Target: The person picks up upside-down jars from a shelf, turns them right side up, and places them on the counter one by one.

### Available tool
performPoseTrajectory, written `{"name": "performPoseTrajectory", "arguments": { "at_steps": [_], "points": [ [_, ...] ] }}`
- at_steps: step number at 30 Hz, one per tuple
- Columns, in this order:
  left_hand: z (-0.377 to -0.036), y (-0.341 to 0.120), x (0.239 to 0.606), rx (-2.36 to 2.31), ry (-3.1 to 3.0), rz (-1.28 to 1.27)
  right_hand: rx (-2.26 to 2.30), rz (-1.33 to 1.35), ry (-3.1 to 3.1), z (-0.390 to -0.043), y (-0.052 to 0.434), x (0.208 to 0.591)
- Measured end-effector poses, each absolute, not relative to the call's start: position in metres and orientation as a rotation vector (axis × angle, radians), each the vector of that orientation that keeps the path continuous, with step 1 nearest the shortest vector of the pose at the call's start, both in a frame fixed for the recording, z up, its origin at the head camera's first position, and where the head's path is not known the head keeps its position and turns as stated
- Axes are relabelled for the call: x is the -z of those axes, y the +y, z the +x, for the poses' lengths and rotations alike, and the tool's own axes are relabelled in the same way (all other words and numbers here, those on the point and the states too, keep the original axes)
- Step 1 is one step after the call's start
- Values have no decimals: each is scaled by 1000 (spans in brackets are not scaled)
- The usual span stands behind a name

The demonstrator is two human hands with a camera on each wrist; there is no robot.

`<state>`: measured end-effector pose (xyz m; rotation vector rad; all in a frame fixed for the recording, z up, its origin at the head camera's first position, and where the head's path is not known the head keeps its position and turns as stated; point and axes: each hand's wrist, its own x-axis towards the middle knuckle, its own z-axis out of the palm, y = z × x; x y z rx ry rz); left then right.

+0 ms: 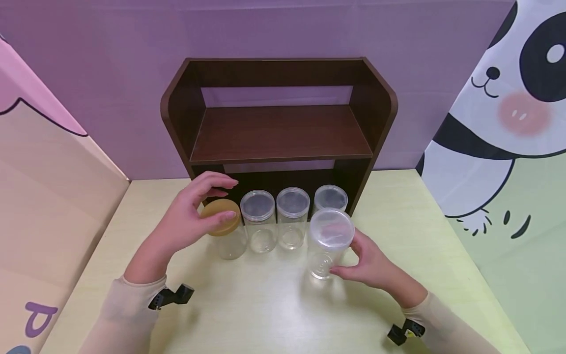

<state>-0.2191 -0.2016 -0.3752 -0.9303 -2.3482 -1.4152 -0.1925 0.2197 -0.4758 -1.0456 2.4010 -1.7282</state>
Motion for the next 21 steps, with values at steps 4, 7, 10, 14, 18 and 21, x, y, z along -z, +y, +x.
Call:
{"name": "performPoseTrajectory", "arguments": {
  "at_steps": [4,7,10,14,18,21],
  "points": [
    [-221,-210,379,1391,-2333,-906,1733,-1057,2445,-193,235,477],
    [-223,-214,381,1407,-2301,-909,1745,-1046,2481,-195,247,476],
    [-223,-218,381,1419,-2280,-910,1750,-1000,2530,-197,257,474],
    [-223,-221,380,1420,-2273,-898,1737,-873,2610,-199,269,468],
    [-223,-223,380,1432,-2266,-893,1728,-770,2672,-203,278,467],
    [-222,-223,380,1438,-2268,-885,1743,-751,2688,-207,283,469]
  ]
}}
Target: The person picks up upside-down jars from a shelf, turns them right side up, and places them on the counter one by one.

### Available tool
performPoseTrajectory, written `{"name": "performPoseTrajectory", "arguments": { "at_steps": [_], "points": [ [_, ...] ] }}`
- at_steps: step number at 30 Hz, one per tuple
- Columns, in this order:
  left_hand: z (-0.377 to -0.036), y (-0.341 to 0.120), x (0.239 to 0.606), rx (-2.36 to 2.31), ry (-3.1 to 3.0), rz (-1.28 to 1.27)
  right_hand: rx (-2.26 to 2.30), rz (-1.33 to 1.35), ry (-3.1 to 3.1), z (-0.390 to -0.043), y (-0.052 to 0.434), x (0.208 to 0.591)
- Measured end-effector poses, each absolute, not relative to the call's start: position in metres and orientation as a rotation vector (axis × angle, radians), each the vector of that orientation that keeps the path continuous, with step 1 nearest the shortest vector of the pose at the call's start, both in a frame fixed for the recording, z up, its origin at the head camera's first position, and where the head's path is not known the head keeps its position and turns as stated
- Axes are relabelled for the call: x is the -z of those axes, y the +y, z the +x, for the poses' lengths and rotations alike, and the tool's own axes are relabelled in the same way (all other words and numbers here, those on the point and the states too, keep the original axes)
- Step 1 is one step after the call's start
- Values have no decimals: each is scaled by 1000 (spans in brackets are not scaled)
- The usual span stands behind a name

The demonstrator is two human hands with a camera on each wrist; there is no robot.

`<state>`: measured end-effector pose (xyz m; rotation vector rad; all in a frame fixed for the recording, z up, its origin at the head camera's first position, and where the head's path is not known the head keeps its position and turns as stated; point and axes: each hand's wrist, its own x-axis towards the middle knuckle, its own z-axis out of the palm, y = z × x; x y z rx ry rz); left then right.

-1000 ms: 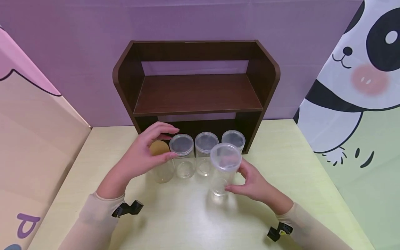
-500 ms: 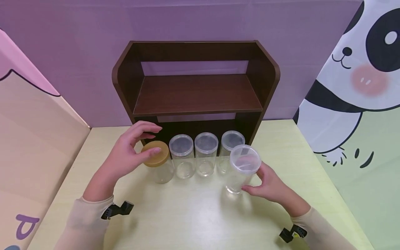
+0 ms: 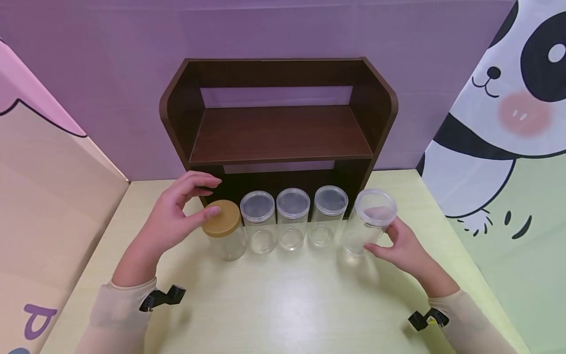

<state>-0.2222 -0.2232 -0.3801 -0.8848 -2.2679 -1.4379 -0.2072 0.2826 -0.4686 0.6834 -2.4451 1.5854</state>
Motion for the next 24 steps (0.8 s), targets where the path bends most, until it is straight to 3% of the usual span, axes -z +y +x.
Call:
{"name": "performPoseTrajectory", "arguments": {
  "at_steps": [24],
  "points": [
    [-224,-221,382,1436,-2294,-881,-1574,507,-2562,-241,287,488]
  ]
}}
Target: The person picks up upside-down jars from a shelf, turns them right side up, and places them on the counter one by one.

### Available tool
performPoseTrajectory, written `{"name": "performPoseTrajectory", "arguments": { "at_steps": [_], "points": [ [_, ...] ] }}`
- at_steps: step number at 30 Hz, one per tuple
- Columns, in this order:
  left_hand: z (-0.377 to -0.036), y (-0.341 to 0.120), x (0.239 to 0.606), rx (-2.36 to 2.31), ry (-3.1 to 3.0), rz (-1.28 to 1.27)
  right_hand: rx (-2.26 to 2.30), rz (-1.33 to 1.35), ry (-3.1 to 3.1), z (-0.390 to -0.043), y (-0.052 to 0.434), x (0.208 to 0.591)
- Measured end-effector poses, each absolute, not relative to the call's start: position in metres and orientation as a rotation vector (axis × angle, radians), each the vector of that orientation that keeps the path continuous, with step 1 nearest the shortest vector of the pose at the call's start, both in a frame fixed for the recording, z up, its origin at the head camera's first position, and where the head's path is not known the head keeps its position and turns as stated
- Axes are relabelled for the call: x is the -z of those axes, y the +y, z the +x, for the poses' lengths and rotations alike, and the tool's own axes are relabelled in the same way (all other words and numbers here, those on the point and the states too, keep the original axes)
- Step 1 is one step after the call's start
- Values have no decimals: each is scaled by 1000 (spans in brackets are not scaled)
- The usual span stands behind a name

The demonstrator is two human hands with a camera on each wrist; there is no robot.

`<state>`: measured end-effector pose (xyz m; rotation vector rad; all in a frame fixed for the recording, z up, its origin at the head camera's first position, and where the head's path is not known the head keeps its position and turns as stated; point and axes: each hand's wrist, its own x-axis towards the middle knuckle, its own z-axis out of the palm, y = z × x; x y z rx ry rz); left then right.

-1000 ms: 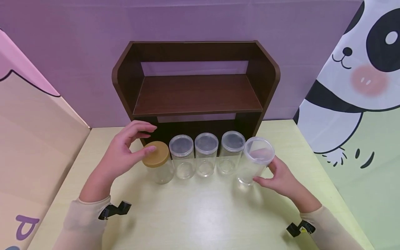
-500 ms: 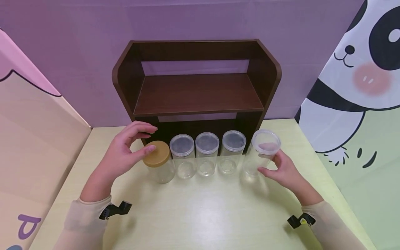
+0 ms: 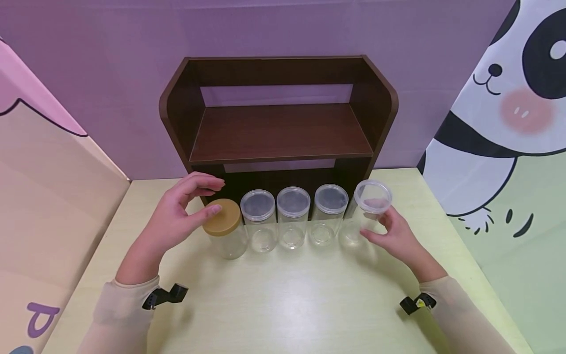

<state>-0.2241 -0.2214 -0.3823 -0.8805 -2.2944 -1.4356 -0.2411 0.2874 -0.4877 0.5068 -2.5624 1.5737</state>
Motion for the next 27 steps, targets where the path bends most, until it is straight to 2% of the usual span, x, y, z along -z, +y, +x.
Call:
{"name": "performPoseTrajectory", "arguments": {
  "at_steps": [27],
  "points": [
    [-220,-220,383,1452,-2320,-828,-1748,514,-2530,-255,277,521]
  ]
}}
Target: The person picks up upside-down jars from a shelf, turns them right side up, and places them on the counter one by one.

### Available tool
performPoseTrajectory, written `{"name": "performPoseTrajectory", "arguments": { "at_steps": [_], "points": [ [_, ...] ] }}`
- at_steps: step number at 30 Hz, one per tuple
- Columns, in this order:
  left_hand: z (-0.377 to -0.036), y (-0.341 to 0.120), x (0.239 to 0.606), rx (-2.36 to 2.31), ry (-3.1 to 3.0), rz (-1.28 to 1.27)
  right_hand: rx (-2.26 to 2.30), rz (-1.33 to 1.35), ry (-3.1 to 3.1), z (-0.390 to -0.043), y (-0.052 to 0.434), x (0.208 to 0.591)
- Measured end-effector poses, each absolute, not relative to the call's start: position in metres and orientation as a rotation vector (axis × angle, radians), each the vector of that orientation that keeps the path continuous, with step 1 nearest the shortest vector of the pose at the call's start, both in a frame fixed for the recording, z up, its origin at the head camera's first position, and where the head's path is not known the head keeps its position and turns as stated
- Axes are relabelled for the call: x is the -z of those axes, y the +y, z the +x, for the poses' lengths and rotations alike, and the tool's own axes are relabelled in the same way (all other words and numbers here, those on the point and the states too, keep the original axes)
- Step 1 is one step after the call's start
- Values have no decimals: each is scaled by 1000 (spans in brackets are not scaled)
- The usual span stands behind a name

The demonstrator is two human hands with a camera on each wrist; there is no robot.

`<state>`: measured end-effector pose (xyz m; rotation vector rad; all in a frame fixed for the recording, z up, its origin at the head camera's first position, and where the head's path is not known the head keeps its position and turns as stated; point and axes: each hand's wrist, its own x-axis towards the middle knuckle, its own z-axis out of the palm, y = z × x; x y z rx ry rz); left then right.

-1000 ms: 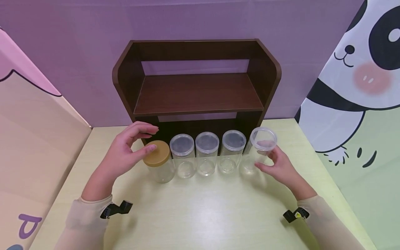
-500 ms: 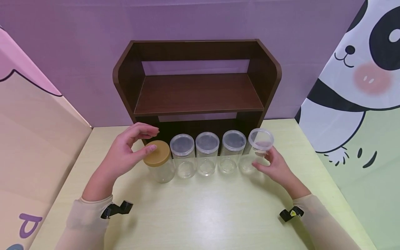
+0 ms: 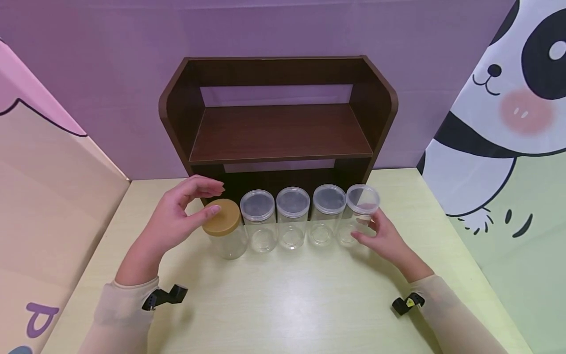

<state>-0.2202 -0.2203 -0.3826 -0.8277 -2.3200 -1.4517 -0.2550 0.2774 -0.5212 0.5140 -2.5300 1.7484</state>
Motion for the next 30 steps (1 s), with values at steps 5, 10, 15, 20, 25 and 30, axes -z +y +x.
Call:
{"name": "performPoseTrajectory", "arguments": {
  "at_steps": [5,10,15,20,25,30],
  "points": [
    [-220,-222,384,1455,-2317,-833,-1733,522,-2543,-255,276,521],
    [-219,-224,384,1441,-2338,-820,-1713,513,-2577,-253,278,520],
    [-218,-227,384,1427,-2348,-800,-1659,512,-2595,-252,279,517],
    [-216,-231,384,1420,-2346,-772,-1640,496,-2607,-250,282,511],
    [-212,-239,389,1391,-2372,-708,-1649,522,-2553,-250,292,507],
    [-210,-256,396,1294,-2429,-622,-1780,653,-2302,-252,308,503]
  ]
}}
